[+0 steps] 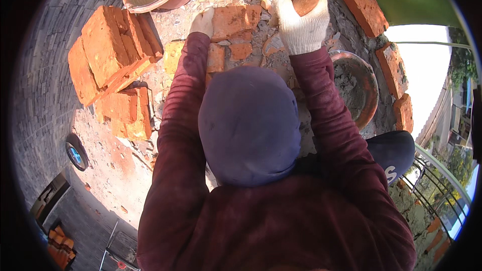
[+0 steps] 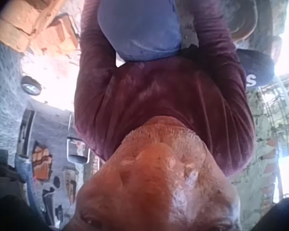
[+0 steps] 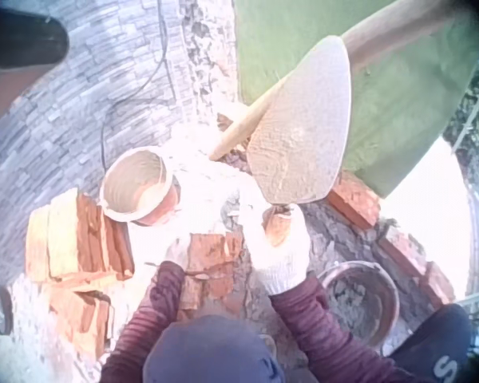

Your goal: The person scoops mortar from a bucket with a trowel and spreads it on a brick wall. They place bricks onto the mortar, tap them into position, and scrape off excess mortar. The person repeats this process to build up the wall.

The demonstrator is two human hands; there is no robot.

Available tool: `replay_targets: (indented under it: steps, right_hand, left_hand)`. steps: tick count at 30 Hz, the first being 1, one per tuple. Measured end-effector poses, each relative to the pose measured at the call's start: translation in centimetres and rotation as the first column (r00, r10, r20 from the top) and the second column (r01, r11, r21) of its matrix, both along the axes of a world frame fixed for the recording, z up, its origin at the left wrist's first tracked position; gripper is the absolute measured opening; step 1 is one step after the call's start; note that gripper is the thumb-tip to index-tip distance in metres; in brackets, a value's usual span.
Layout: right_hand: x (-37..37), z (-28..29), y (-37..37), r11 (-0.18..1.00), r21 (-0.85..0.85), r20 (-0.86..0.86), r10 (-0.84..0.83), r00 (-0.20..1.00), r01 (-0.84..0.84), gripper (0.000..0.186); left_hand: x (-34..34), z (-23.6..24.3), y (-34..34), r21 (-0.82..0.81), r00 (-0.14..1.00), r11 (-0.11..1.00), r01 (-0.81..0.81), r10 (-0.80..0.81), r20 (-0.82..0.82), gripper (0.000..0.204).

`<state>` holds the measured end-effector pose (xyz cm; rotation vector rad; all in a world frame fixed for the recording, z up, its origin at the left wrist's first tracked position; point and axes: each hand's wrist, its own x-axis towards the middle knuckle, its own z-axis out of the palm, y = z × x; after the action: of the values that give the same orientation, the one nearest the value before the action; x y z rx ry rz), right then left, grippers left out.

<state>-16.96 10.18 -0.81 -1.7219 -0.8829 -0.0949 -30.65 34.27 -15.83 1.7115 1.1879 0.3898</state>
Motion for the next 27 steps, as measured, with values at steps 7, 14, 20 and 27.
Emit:
replay_targets:
  steps: [7,14,20,27]
  right_hand:
    - [-2.1,-4.1,-1.1,0.554,-0.802,-0.178,0.133,0.975,-0.222,0.046]
    - [2.2,2.2,2.8,0.991,0.135,-0.116,0.038,0.992,-0.023,0.05]
    - [-2.5,-5.4,-2.2,0.489,-0.806,-0.316,0.122,0.941,-0.334,0.052]
    - [-0.3,-2.2,-4.3,0.921,-0.363,-0.455,-0.046,0.889,-0.138,0.057]
  left_hand:
    - [-0.6,-0.6,-0.8,0.473,0.96,0.842,0.257,-0.167,-0.224,0.042]
    - [-1.3,-1.2,-0.2,0.475,0.934,0.809,0.346,-0.246,-0.26,0.04]
    - [-0.5,-0.1,-0.8,0.278,1.0,0.96,0.023,-0.026,0.005,0.074]
    - [-1.5,3.2,-1.0,0.313,0.967,0.938,0.151,-0.206,0.149,0.062]
